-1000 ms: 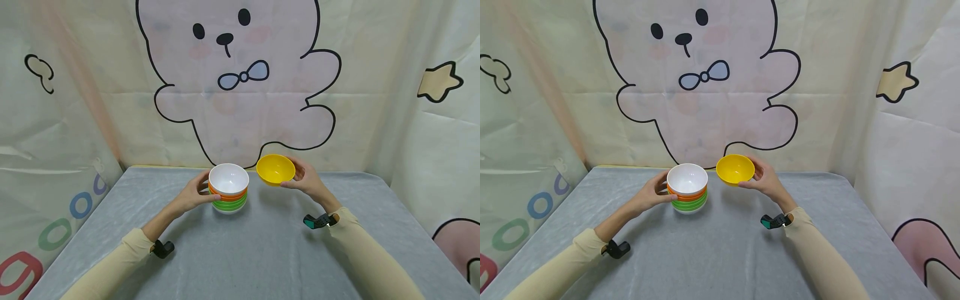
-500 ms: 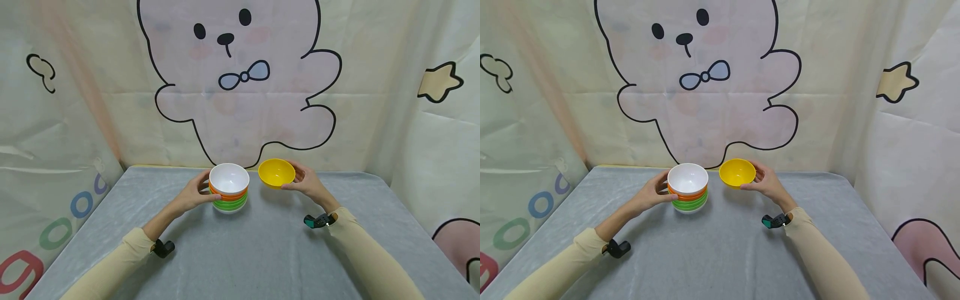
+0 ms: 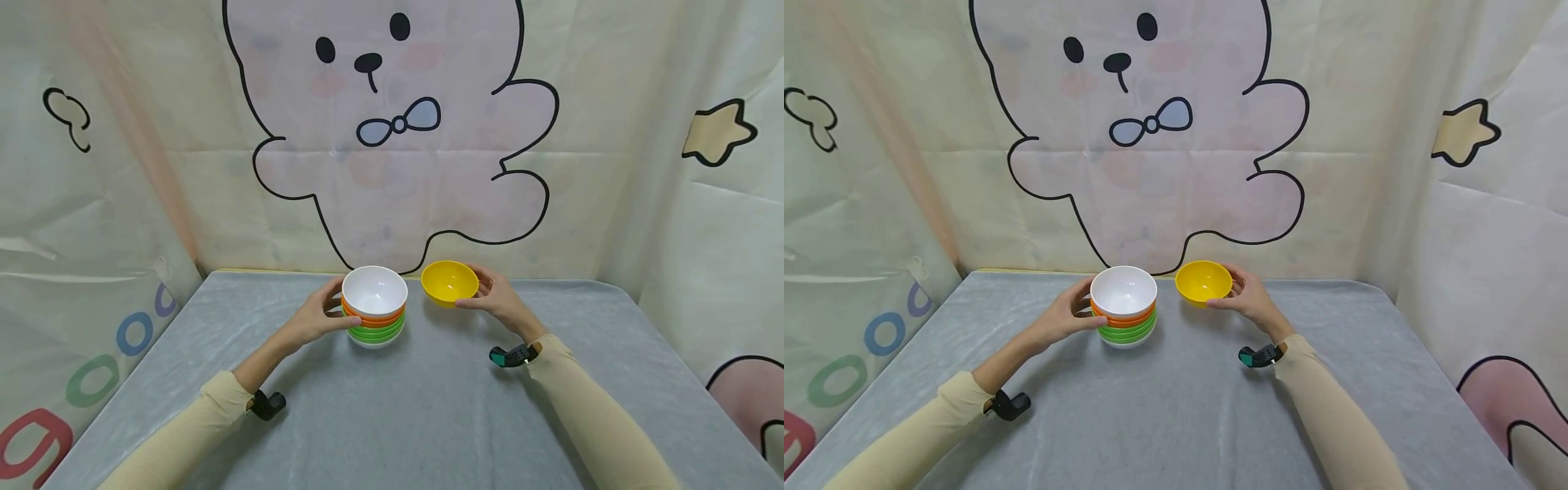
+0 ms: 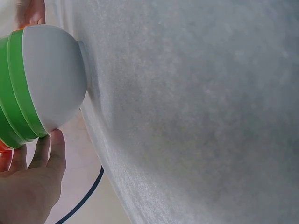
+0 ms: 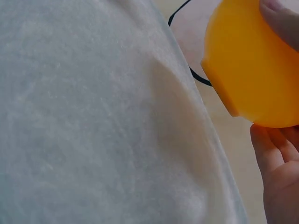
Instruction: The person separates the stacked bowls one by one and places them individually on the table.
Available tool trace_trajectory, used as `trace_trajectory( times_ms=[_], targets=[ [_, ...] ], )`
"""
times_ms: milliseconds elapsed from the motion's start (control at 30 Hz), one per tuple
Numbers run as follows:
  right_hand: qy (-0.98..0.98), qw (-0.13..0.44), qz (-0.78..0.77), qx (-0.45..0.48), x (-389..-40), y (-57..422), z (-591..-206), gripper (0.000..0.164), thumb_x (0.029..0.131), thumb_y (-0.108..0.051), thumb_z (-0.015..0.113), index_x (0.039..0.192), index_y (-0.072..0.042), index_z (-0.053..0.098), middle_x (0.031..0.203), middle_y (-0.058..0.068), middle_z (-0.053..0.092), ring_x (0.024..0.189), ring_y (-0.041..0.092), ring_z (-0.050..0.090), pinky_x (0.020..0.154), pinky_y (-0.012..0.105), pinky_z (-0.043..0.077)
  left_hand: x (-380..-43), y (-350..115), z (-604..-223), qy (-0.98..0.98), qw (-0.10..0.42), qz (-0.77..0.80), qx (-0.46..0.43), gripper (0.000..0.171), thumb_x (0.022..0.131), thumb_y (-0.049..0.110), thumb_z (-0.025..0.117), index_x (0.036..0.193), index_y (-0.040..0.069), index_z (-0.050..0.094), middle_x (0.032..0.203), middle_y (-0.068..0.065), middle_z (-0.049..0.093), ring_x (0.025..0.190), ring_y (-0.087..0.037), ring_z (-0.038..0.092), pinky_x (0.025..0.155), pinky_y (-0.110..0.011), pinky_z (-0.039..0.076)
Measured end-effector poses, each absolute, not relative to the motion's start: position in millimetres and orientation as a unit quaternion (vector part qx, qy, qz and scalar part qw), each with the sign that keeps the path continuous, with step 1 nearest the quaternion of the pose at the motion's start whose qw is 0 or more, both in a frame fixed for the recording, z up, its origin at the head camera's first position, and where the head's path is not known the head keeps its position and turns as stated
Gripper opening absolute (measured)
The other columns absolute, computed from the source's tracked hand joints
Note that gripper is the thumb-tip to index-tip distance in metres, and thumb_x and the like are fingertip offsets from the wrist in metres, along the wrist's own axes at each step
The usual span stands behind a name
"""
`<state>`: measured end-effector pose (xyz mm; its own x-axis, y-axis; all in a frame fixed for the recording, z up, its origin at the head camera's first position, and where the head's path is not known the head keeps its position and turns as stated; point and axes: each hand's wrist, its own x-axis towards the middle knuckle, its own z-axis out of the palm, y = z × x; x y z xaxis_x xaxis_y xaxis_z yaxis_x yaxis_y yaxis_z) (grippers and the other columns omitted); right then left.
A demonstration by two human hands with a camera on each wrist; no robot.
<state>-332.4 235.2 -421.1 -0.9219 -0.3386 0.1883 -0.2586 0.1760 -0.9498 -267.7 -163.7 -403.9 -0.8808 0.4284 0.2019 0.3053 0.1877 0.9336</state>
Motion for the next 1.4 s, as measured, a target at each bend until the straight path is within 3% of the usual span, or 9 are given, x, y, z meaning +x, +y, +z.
trace_trajectory(
  times_ms=[1033, 1400],
  targets=[
    [0.76, 0.053, -0.622, -0.181, -351.2, 224.7, -440.3, 0.084, 0.078, -0.001, 0.088, 0.149, 0.005, 0.043, 0.15, 0.021, 0.044, 0.136, 0.035, 0.046, 0.102, 0.029, 0.046, -268.6, -165.3, -405.5, 0.771, 0.047, 0.587, 0.243, 0.078, 0.087, 0.016, 0.083, 0.153, 0.015, 0.041, 0.151, -0.009, 0.046, 0.132, -0.037, 0.049, 0.104, -0.049, 0.046],
    [0.786, 0.069, -0.592, -0.165, -351.7, 227.1, -441.8, 0.085, 0.08, -0.009, 0.089, 0.15, 0.0, 0.042, 0.151, 0.017, 0.043, 0.135, 0.032, 0.046, 0.104, 0.029, 0.044, -270.2, -164.4, -406.7, 0.774, 0.049, 0.586, 0.236, 0.078, 0.087, 0.017, 0.083, 0.153, 0.017, 0.042, 0.15, -0.007, 0.047, 0.133, -0.035, 0.049, 0.105, -0.049, 0.046]
  ],
)
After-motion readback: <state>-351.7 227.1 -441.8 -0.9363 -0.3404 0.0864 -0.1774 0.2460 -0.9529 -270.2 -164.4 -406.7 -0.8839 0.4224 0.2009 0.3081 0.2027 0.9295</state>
